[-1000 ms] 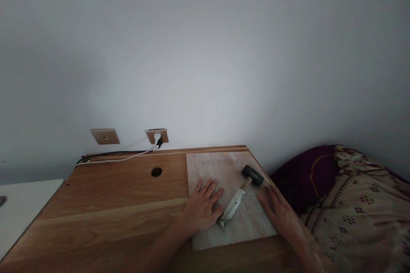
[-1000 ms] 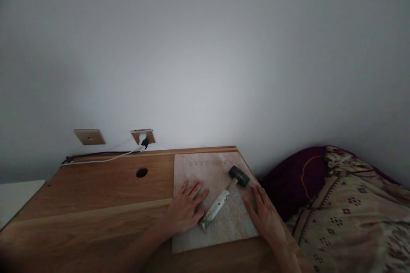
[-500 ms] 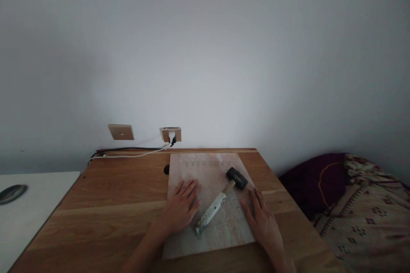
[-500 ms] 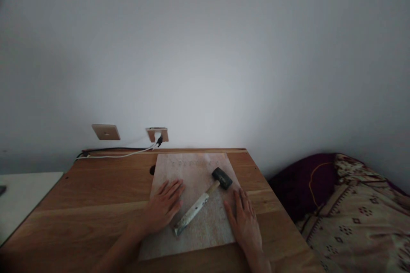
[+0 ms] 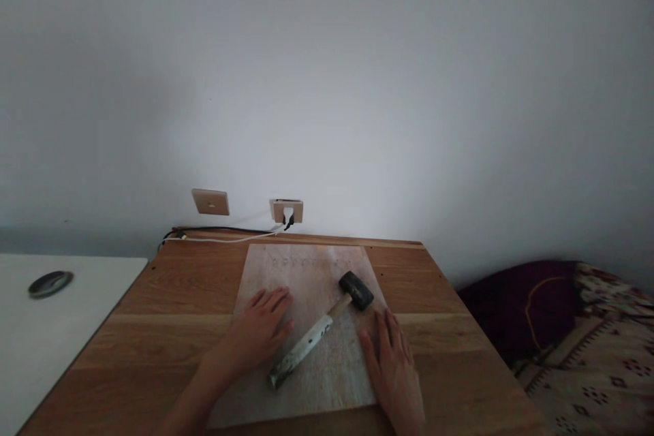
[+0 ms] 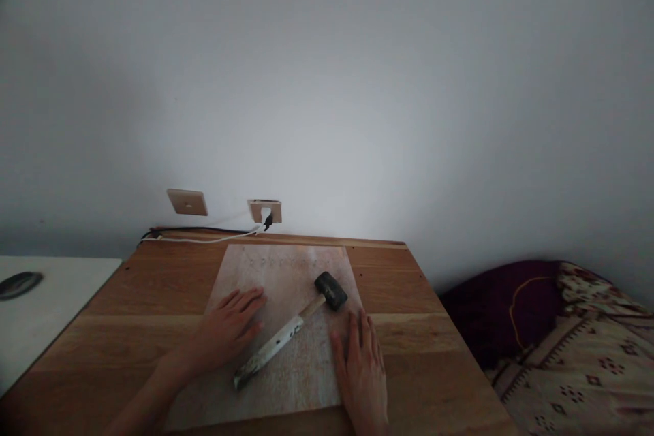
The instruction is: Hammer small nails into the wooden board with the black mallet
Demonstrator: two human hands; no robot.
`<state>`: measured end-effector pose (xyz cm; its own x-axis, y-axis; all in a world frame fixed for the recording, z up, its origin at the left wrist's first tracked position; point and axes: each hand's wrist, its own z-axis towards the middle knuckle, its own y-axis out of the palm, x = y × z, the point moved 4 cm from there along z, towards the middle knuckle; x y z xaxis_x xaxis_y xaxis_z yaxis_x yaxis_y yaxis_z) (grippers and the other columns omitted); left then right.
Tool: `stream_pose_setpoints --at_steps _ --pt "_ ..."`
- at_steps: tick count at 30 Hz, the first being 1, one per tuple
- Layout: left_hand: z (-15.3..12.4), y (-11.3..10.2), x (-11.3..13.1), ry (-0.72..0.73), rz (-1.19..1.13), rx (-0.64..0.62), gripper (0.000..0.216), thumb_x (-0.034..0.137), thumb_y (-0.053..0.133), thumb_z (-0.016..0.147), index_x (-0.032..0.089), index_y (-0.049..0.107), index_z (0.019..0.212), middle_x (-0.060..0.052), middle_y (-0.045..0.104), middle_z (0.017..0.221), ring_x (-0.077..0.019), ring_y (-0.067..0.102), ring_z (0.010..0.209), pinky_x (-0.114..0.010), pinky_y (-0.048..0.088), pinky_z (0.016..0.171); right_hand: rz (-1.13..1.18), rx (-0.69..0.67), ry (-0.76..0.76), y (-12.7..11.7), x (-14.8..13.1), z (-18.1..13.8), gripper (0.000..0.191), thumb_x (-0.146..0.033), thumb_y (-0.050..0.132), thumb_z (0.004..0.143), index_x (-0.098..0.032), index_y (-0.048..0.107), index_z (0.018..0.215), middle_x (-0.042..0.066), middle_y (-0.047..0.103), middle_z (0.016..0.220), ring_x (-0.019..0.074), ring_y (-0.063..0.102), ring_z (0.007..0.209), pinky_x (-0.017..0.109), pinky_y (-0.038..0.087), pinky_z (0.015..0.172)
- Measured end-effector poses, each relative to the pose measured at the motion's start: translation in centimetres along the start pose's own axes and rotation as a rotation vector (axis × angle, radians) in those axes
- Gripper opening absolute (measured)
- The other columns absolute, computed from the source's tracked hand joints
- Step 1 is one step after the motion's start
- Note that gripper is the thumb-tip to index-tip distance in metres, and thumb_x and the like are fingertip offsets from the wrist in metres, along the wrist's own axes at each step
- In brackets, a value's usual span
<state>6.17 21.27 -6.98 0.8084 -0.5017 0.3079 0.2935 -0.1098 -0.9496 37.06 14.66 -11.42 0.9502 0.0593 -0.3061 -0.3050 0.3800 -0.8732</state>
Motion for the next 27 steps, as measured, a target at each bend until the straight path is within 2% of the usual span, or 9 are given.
stream_pose_setpoints --at_steps 4,7,9,11,13,16,19,23,27 --pt "0.3 -1.2 0.7 -0.049 0.000 -0.053 0.042 0.035 0.052 0.098 0.024 0.060 0.138 -0.010 0.056 0.152 -0.0273 0.053 0.139 -0.050 0.036 0.121 0.025 -0.006 -0.032 0.0 -0.1 -0.8 0.059 -0.054 0.039 0.105 -0.026 0.039 0.156 0.017 0.047 0.158 0.0397 0.042 0.147 0.061 0.048 0.110" --pt "1.1 -2.4 0.4 -0.055 -0.046 -0.085 0.040 0.035 0.053 0.097 0.023 0.064 0.133 -0.011 0.062 0.145 -0.0287 0.059 0.133 -0.047 0.043 0.116 0.024 0.021 -0.011 -1.4 -0.3 0.5 0.055 -0.055 0.039 0.104 -0.029 0.044 0.152 0.016 0.050 0.154 0.0426 0.042 0.146 0.066 0.046 0.109" --pt "2.1 -3.5 -0.3 -0.067 -0.106 -0.092 0.041 0.037 0.050 0.099 0.023 0.063 0.134 -0.012 0.068 0.137 -0.0277 0.066 0.124 -0.044 0.050 0.108 0.027 0.070 0.005 -3.3 -1.0 2.9 0.059 -0.059 0.041 0.103 -0.026 0.043 0.151 0.018 0.051 0.152 0.0436 0.042 0.144 0.069 0.043 0.109" --pt "3.7 -5.0 -1.3 -0.091 -0.152 -0.058 0.042 0.037 0.046 0.100 0.022 0.061 0.136 -0.011 0.071 0.131 -0.0257 0.068 0.117 -0.040 0.052 0.103 0.096 0.087 -0.023 -5.3 -2.2 6.6 0.055 -0.057 0.041 0.104 -0.024 0.046 0.149 0.019 0.052 0.149 0.0390 0.048 0.139 0.062 0.046 0.109" --pt "5.5 -6.9 -2.1 -0.101 -0.158 0.030 0.040 0.035 0.047 0.099 0.022 0.062 0.134 -0.010 0.071 0.131 -0.0248 0.067 0.118 -0.039 0.050 0.105 0.134 0.152 -0.084 -7.5 -3.7 10.6 0.050 -0.053 0.042 0.105 -0.021 0.053 0.141 0.019 0.057 0.139 0.0364 0.055 0.131 0.058 0.049 0.107" --pt "8.2 -9.7 -2.7 -0.076 -0.126 0.194 0.034 0.031 0.054 0.096 0.021 0.065 0.126 -0.011 0.066 0.130 -0.0265 0.061 0.123 -0.041 0.046 0.110 0.144 0.113 -0.124 -8.8 -5.7 16.1 0.049 -0.052 0.042 0.105 -0.020 0.054 0.141 0.018 0.065 0.130 0.0344 0.062 0.120 0.055 0.053 0.100" --pt "10.0 -11.3 -2.8 -0.037 -0.102 0.240 0.029 0.025 0.059 0.090 0.020 0.066 0.118 -0.011 0.063 0.126 -0.0268 0.058 0.123 -0.042 0.044 0.112 0.133 0.019 -0.108 -7.9 -6.7 19.5 0.051 -0.051 0.040 0.106 -0.019 0.051 0.144 0.017 0.067 0.127 0.0334 0.066 0.115 0.052 0.055 0.095" --pt "10.5 -11.4 -2.9 -0.061 -0.061 0.128 0.014 0.017 0.058 0.085 0.020 0.065 0.097 -0.008 0.063 0.112 -0.0254 0.062 0.111 -0.038 0.049 0.101 0.102 -0.102 -0.085 -5.0 -7.0 20.8 0.052 -0.046 0.044 0.104 -0.017 0.050 0.146 0.016 0.070 0.122 0.0320 0.069 0.108 0.048 0.055 0.091" --pt "10.0 -10.5 -3.4 -0.121 -0.067 0.003 0.013 0.016 0.056 0.085 0.022 0.061 0.095 -0.005 0.067 0.105 -0.0227 0.066 0.095 -0.032 0.050 0.085 0.093 -0.205 -0.100 -2.5 -6.3 20.8 0.051 -0.042 0.050 0.102 -0.019 0.051 0.147 0.016 0.068 0.130 0.0311 0.070 0.111 0.047 0.054 0.095"
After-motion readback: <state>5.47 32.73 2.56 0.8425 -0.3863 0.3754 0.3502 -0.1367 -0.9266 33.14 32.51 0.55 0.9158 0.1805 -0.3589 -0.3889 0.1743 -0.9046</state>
